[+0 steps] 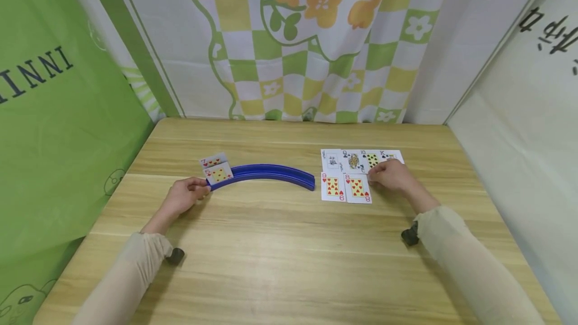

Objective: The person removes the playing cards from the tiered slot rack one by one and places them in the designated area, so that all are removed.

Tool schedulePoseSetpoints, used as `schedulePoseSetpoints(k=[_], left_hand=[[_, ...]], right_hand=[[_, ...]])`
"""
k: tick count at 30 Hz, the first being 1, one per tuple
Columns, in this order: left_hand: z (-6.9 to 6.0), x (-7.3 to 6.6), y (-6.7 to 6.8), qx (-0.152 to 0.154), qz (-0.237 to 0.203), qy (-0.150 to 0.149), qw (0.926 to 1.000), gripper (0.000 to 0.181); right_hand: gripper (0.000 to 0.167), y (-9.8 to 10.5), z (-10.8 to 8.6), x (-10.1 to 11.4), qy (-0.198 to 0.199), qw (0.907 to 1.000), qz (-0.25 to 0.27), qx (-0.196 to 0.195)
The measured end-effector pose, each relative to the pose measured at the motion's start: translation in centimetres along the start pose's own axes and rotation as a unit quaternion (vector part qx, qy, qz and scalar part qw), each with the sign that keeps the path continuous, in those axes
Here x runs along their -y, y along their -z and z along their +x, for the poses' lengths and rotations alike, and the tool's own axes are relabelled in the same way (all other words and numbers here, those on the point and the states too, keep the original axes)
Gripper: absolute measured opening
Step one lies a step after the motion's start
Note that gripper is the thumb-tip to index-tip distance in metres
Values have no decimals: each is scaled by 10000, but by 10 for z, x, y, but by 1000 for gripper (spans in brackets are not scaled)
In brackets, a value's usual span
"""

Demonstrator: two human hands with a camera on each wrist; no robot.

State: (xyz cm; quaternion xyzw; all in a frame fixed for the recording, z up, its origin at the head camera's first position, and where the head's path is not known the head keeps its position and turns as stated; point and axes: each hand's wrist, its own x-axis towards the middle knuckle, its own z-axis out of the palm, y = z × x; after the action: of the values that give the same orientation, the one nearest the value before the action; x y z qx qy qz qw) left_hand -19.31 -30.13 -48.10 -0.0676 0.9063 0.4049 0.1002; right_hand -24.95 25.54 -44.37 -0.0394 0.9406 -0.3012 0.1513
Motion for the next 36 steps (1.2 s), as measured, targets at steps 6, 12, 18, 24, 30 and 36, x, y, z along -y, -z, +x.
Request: schedulePoseSetpoints(k=[6, 12, 18, 24, 30, 36], left_hand=[[1, 1, 1, 42, 4, 5, 10000, 39], [1, 3, 2, 19, 55, -44, 10000, 38], [1, 1, 1, -15, 92, -30, 10000, 41], [0, 1, 1, -29, 104, 1, 9999, 39], [0, 0, 1, -24, 152, -29, 9999, 40], [-1, -2, 1, -12, 97, -41, 9999, 41]], right_hand=[[31, 3, -1, 2, -31, 9999, 34, 98], [30, 4, -2, 9, 13, 10000, -5, 21], [31, 2, -1, 16, 318, 9992, -170, -165], [32, 1, 3, 26, 261, 9995, 161, -54], [32, 0, 4, 36, 240, 9982, 557, 27], [34, -1, 6, 43, 145, 9964, 821, 123]])
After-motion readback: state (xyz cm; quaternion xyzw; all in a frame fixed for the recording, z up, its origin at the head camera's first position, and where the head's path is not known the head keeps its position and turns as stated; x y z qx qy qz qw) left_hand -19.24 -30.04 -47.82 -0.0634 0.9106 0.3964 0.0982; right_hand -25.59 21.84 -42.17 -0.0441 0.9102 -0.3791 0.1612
